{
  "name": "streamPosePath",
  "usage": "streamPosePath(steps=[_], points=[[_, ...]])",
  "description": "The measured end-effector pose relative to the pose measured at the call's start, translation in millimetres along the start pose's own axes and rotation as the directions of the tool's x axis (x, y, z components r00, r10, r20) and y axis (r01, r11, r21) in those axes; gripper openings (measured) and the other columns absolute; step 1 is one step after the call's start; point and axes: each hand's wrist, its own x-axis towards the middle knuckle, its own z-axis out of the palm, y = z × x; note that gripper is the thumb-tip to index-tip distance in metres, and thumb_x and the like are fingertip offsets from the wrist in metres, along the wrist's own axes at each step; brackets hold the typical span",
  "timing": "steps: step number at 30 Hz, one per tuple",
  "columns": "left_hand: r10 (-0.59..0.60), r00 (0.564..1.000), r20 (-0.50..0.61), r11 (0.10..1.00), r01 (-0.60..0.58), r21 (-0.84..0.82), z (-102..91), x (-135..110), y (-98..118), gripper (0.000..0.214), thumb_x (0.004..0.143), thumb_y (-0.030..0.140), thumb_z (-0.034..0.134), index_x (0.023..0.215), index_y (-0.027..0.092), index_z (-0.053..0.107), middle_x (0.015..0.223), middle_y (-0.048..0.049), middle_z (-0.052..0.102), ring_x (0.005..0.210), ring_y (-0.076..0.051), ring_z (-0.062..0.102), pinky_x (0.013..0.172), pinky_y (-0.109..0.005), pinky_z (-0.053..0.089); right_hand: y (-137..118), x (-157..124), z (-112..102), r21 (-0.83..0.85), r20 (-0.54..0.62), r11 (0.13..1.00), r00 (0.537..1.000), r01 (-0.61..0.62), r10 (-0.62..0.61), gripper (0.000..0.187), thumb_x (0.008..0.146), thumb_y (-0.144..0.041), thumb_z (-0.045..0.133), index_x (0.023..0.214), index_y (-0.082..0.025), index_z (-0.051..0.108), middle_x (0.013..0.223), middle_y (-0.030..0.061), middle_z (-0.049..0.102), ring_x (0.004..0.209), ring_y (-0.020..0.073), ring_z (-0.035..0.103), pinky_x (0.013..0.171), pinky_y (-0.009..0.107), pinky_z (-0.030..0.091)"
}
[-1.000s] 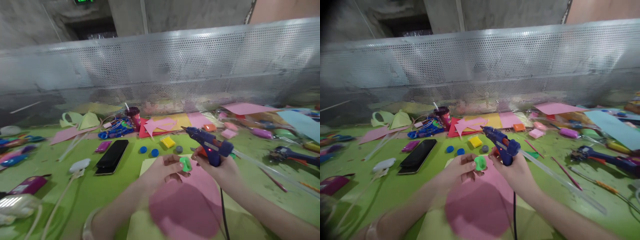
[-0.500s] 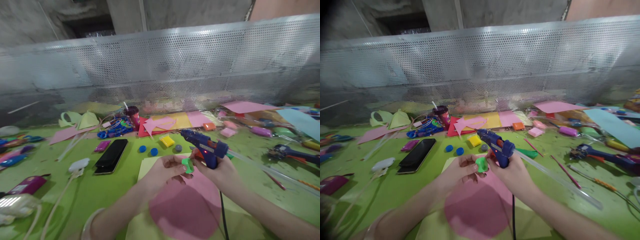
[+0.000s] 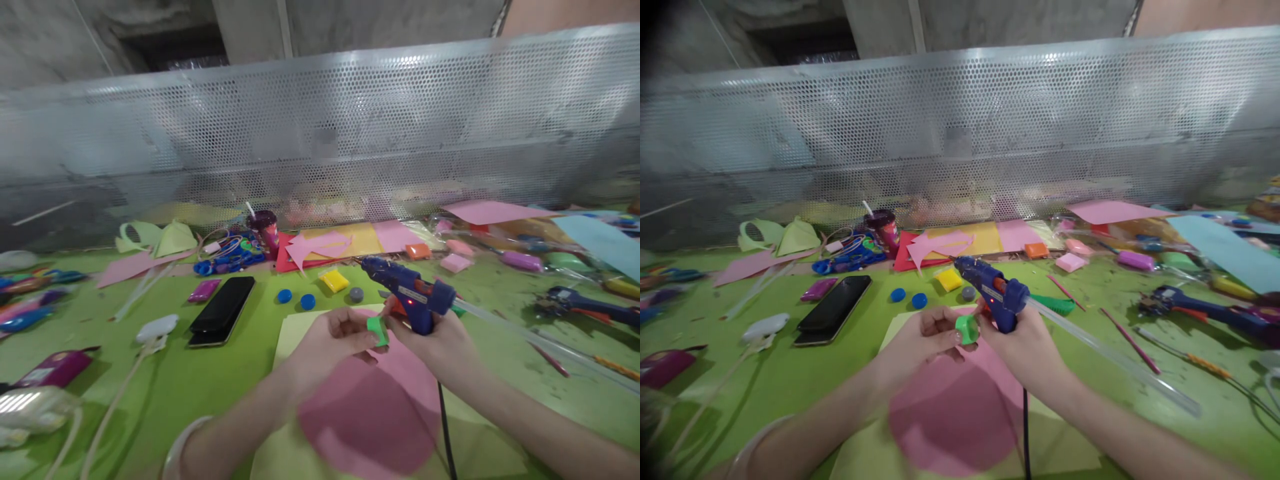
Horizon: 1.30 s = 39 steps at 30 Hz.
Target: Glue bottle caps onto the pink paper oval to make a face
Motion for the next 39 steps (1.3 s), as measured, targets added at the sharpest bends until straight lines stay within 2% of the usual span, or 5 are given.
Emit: streamPosePath(steps=[13, 20, 30, 34, 39], points=[[0.081, 0.997, 0.016, 0.995, -0.080, -0.056, 2.7, 0.1, -4.4, 0.030, 0.056, 0.024, 0.083, 0.077, 0.016, 0.063, 0.077, -0.0038, 0.069, 0.070, -0.016, 0.065, 0.065, -0.029, 0.052, -0.9, 0.2, -0.5, 0.027, -0.047, 1.000, 0.999, 0.016, -0.015, 0.006, 0.070, -0.030, 0.058, 0.073, -0.024, 0.059, 0.072, -0.0008, 0.066, 0.068, 0.0185, 0.063, 0.064, 0.029, 0.051], [0.062, 0.998, -0.033, 0.997, -0.063, -0.041, 3.2, -6.7, 2.2, 0.033, 0.057, 0.025, 0.083, 0.079, 0.017, 0.061, 0.085, -0.0049, 0.069, 0.078, -0.018, 0.066, 0.073, -0.032, 0.052, -4.0, 4.5, -4.9, 0.044, -0.031, 0.996, 0.997, -0.074, 0.075, 0.012, 0.070, -0.035, 0.061, 0.073, -0.023, 0.061, 0.073, 0.0021, 0.069, 0.071, 0.0214, 0.065, 0.066, 0.031, 0.052], [0.059, 0.998, -0.012, 0.996, -0.059, -0.063, 4.0, -5.3, 4.5, 0.034, 0.055, 0.029, 0.084, 0.076, 0.014, 0.062, 0.076, -0.0044, 0.068, 0.070, -0.017, 0.066, 0.067, -0.030, 0.052, -6.1, 1.3, -6.6, 0.058, 0.025, 0.998, 1.000, -0.005, 0.004, 0.013, 0.072, -0.035, 0.063, 0.077, -0.024, 0.064, 0.080, 0.0020, 0.071, 0.077, 0.0235, 0.067, 0.073, 0.034, 0.053], [0.068, 0.998, 0.005, 0.995, -0.068, -0.078, 4.7, -5.9, 5.0, 0.031, 0.057, 0.028, 0.084, 0.076, 0.014, 0.063, 0.074, -0.0038, 0.069, 0.067, -0.015, 0.066, 0.066, -0.029, 0.052, -2.3, 1.8, -5.7, 0.122, 0.058, 0.992, 0.998, 0.021, -0.029, 0.012, 0.073, -0.035, 0.063, 0.079, -0.025, 0.064, 0.083, 0.0014, 0.071, 0.079, 0.0228, 0.067, 0.074, 0.033, 0.053], [0.059, 0.998, -0.014, 0.993, -0.060, -0.105, 5.9, -5.8, 4.8, 0.034, 0.053, 0.028, 0.085, 0.074, 0.014, 0.062, 0.072, -0.0034, 0.069, 0.065, -0.017, 0.066, 0.065, -0.031, 0.053, -2.5, 0.0, -5.5, 0.138, 0.034, 0.990, 0.999, -0.035, 0.031, 0.021, 0.071, -0.042, 0.063, 0.082, -0.023, 0.067, 0.087, 0.0048, 0.071, 0.080, 0.0246, 0.065, 0.068, 0.034, 0.052]])
